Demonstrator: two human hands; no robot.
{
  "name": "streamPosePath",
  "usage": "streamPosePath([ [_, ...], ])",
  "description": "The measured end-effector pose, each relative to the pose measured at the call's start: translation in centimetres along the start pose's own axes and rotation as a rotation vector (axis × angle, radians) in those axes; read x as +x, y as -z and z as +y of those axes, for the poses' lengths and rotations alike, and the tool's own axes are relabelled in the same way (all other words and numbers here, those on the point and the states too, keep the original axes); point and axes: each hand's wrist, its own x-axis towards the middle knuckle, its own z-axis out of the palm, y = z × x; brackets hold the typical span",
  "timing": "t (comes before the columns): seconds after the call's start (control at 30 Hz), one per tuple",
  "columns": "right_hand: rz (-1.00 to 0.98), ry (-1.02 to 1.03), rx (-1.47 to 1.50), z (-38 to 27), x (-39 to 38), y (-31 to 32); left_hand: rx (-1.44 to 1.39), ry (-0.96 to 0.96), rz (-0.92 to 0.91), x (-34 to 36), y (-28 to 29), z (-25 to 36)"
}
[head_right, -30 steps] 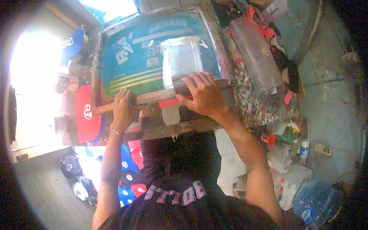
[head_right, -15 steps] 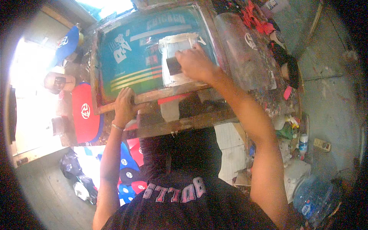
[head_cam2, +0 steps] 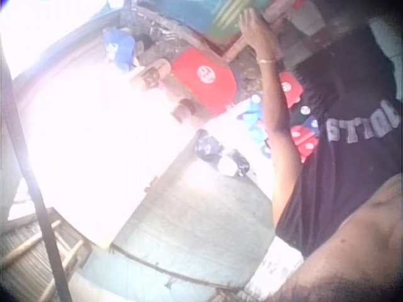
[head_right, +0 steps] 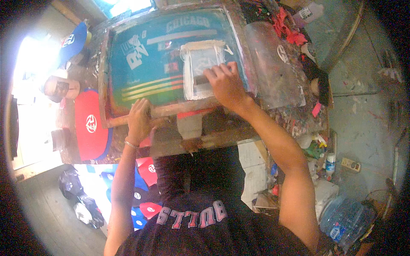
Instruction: The person performs screen printing on red and blue baseball caps. They place a cap under a screen, apply white ink with a squeegee, and then remove the cap. The person also cleans the screen with a cloth and wipes the work surface between prints.
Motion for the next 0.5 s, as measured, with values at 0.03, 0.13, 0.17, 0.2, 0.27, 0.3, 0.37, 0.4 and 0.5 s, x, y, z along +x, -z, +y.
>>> streamPosePath([
  [0.03, 0.050, -0.013, -0.032, 0.8, 0.9, -0.6, 0.003, 0.000, -0.001, 0.0, 0.0, -0.1],
  [0.13, 0.091, -0.024, -0.015, 3.7, 4.9, -2.4, 0.009, -0.005, -0.002, 0.4, 0.3, 0.2],
  [0.17, 0.094, -0.028, 0.002, 4.4, 6.1, -2.8, 0.013, -0.005, -0.003, 0.4, 0.4, 0.4],
  [0.2, 0.011, -0.062, 0.022, 4.7, 7.3, -2.5, 0.019, 0.002, -0.005, 0.4, 0.6, 0.3],
  [0.27, -0.182, -0.091, 0.145, 5.5, 9.7, -0.8, 0.023, 0.014, -0.005, 0.3, 0.7, 0.3],
  [0.3, -0.282, -0.106, 0.205, 6.2, 10.6, -0.3, 0.021, -0.002, 0.017, 0.3, 0.6, 0.3],
  [0.37, -0.165, -0.076, 0.219, 7.4, 12.0, -0.7, 0.018, -0.034, 0.061, 0.3, 0.4, 0.1],
  [0.4, -0.116, -0.071, 0.203, 7.6, 12.6, -0.8, 0.016, -0.019, 0.036, 0.4, 0.5, 0.1],
  [0.5, -0.050, -0.041, 0.179, 9.1, 13.9, -2.3, 0.017, -0.001, -0.004, 0.6, 0.8, 0.4],
])
